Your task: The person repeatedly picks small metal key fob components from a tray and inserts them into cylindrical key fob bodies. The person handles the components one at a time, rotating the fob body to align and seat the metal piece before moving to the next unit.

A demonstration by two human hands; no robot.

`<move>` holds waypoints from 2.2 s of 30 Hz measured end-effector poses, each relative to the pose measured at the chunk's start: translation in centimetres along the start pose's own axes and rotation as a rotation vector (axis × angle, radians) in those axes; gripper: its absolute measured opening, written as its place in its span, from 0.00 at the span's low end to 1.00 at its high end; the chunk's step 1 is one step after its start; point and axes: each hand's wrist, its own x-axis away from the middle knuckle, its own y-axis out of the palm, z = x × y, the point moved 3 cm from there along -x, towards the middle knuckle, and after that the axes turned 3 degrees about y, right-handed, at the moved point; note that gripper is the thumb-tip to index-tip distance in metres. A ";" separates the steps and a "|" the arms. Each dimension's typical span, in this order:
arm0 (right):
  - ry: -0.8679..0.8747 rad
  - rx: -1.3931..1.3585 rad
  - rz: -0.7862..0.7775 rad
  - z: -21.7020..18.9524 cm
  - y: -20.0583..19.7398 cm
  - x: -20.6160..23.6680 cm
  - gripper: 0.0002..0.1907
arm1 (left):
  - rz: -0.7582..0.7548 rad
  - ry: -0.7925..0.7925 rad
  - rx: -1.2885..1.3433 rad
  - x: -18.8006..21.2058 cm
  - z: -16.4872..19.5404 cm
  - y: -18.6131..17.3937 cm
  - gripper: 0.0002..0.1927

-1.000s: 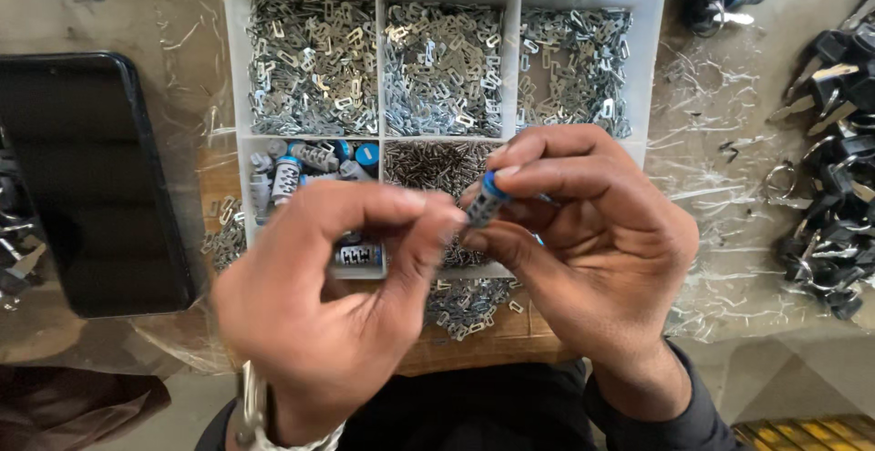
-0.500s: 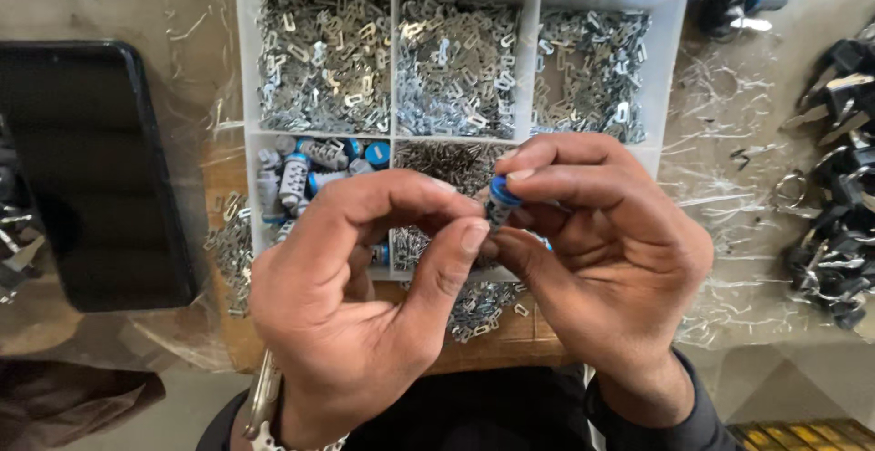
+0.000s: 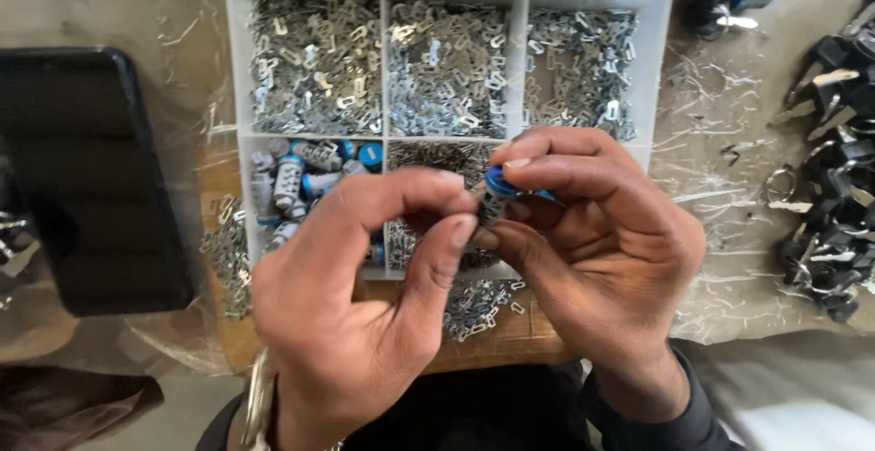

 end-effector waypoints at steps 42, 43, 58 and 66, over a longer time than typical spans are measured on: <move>0.007 0.040 0.023 0.0 0.0 -0.2 0.15 | -0.042 0.210 -0.157 0.1 0.2 -0.5 0.09; -0.006 0.042 0.015 -0.1 0.0 -0.2 0.16 | -0.048 0.211 -0.154 0.0 0.2 -0.6 0.09; -0.049 0.175 -0.022 -0.5 0.3 -0.2 0.15 | -0.095 0.167 -0.167 -0.6 0.2 -0.9 0.09; -0.034 0.222 -0.029 -0.9 0.6 -0.8 0.13 | -0.108 0.150 -0.169 -1.3 0.6 -1.0 0.07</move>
